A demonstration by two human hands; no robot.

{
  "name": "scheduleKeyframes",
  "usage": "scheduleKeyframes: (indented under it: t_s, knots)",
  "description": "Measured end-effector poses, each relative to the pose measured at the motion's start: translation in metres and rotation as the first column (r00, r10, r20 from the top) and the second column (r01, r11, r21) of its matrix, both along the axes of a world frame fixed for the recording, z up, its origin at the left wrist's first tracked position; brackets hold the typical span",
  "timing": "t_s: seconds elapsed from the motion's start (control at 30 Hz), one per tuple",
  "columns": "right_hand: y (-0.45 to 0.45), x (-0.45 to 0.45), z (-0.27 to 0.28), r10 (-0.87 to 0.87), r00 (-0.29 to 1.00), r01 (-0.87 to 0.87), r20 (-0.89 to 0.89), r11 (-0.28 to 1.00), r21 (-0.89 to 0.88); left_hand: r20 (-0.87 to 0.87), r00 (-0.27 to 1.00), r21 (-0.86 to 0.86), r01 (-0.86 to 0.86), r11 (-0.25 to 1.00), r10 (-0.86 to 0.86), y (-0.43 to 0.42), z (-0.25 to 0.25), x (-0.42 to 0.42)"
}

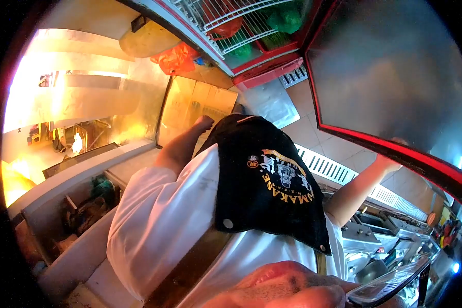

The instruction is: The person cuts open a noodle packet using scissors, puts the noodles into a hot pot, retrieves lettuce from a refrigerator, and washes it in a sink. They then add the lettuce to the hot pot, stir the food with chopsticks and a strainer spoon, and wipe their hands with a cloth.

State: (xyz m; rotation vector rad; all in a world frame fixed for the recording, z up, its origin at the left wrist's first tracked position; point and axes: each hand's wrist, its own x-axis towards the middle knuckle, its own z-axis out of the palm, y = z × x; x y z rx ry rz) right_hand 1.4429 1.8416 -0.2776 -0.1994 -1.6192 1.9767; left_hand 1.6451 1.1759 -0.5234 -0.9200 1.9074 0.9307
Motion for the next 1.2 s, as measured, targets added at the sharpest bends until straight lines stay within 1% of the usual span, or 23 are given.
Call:
scheduleKeyframes:
  t_s: [0.1,0.17,0.23,0.3,0.37,0.4,0.5,0.57,0.63,0.67,0.7,0.73,0.77,0.8,0.83,0.87,0.9,0.93,1.0,1.03,1.1,1.13,1.2]
  knots:
    - [0.003,0.001,-0.001,0.092,0.995,-0.099,-0.048,0.979,-0.178,0.089,0.991,0.013,-0.104,0.994,0.103,-0.018,-0.035,0.010]
    - [-0.020,0.001,0.020,-0.031,0.999,0.028,-0.010,0.971,-0.236,-0.100,0.986,0.090,-0.126,0.988,0.135,-0.007,-0.022,-0.005]
    - [0.011,-0.005,0.006,0.040,0.997,-0.059,-0.064,0.942,-0.331,-0.217,0.955,0.061,0.219,0.974,-0.201,0.001,-0.017,-0.050]
    - [0.010,0.003,0.006,0.095,0.990,-0.131,-0.108,0.900,-0.415,-0.324,0.931,-0.004,0.180,0.984,-0.171,0.018,-0.026,-0.105]
    - [-0.027,0.004,0.037,-0.158,0.974,0.196,0.160,0.944,-0.264,-0.566,0.778,-0.175,0.210,0.962,-0.273,0.029,-0.044,-0.162]
    - [0.034,0.010,-0.007,-0.035,0.987,0.027,0.158,0.998,0.051,-0.625,0.725,-0.247,0.166,0.955,-0.288,0.035,-0.053,-0.195]
    - [0.025,0.026,0.011,-0.072,0.988,0.040,0.136,0.973,0.228,-0.674,0.702,-0.526,-0.236,0.817,-0.231,0.051,-0.090,-0.293]
    - [0.006,0.034,0.010,-0.082,0.988,0.032,0.135,0.941,0.337,-0.609,0.692,-0.725,-0.287,0.626,-0.388,0.039,-0.121,-0.346]
    - [-0.031,0.047,-0.012,-0.091,0.983,0.024,0.158,0.924,0.381,-0.736,0.498,-0.672,-0.449,0.589,-0.459,0.010,-0.169,-0.382]
    - [-0.043,0.060,-0.030,-0.225,0.965,0.166,0.138,0.922,0.350,-0.751,0.449,-0.659,-0.459,0.596,-0.485,-0.012,-0.208,-0.400]
    - [-0.066,0.064,-0.047,-0.242,0.951,0.225,0.192,0.968,0.108,-0.746,0.463,-0.663,-0.454,0.594,-0.478,-0.011,-0.212,-0.402]
    - [-0.088,0.068,-0.064,-0.273,0.935,0.310,0.228,0.940,-0.146,-0.716,0.599,-0.647,-0.376,0.664,-0.358,-0.002,-0.196,-0.405]
    - [-0.086,0.101,-0.101,-0.093,0.916,0.141,0.391,0.985,-0.096,-0.646,0.724,-0.612,-0.303,0.730,-0.241,0.009,-0.177,-0.401]
    - [-0.115,0.117,-0.143,-0.184,0.877,0.183,0.444,0.982,0.046,-0.640,0.705,-0.593,-0.202,0.780,-0.304,0.021,-0.167,-0.389]
    - [-0.140,0.133,-0.177,-0.052,0.713,0.152,0.699,0.985,-0.081,-0.641,0.676,-0.569,-0.101,0.816,-0.363,0.031,-0.159,-0.374]
    - [-0.179,0.139,-0.212,-0.038,0.531,0.006,0.847,0.999,0.041,-0.665,0.622,-0.555,-0.039,0.831,-0.414,0.038,-0.157,-0.361]
    - [-0.238,0.121,-0.214,0.068,0.425,0.009,0.903,0.997,-0.079,-0.692,0.557,-0.540,0.023,0.841,-0.459,0.043,-0.155,-0.350]
    - [-0.278,0.101,-0.219,0.254,0.362,-0.287,0.897,0.946,-0.153,-0.689,0.560,-0.509,0.079,0.857,-0.460,0.047,-0.150,-0.342]
    - [-0.353,0.057,-0.256,0.497,0.569,-0.563,0.655,0.816,-0.130,-0.678,0.570,-0.482,0.132,0.866,-0.464,0.052,-0.152,-0.326]
    - [-0.385,0.018,-0.259,0.500,0.450,-0.748,0.740,0.664,0.006,-0.700,0.494,-0.518,0.144,0.843,-0.515,0.060,-0.161,-0.316]
    - [-0.457,-0.054,-0.271,0.634,0.600,-0.795,0.487,0.542,0.274,-0.743,0.299,-0.590,0.131,0.797,-0.599,0.065,-0.138,-0.300]
    - [-0.482,-0.084,-0.290,0.636,0.574,-0.819,0.516,0.440,0.369,-0.926,0.368,-0.055,0.097,0.994,-0.087,0.065,-0.170,-0.290]
    - [-0.526,-0.133,-0.346,0.572,0.528,-0.849,0.628,0.364,0.383,-0.791,0.426,0.502,0.043,0.864,0.439,0.066,-0.208,-0.276]
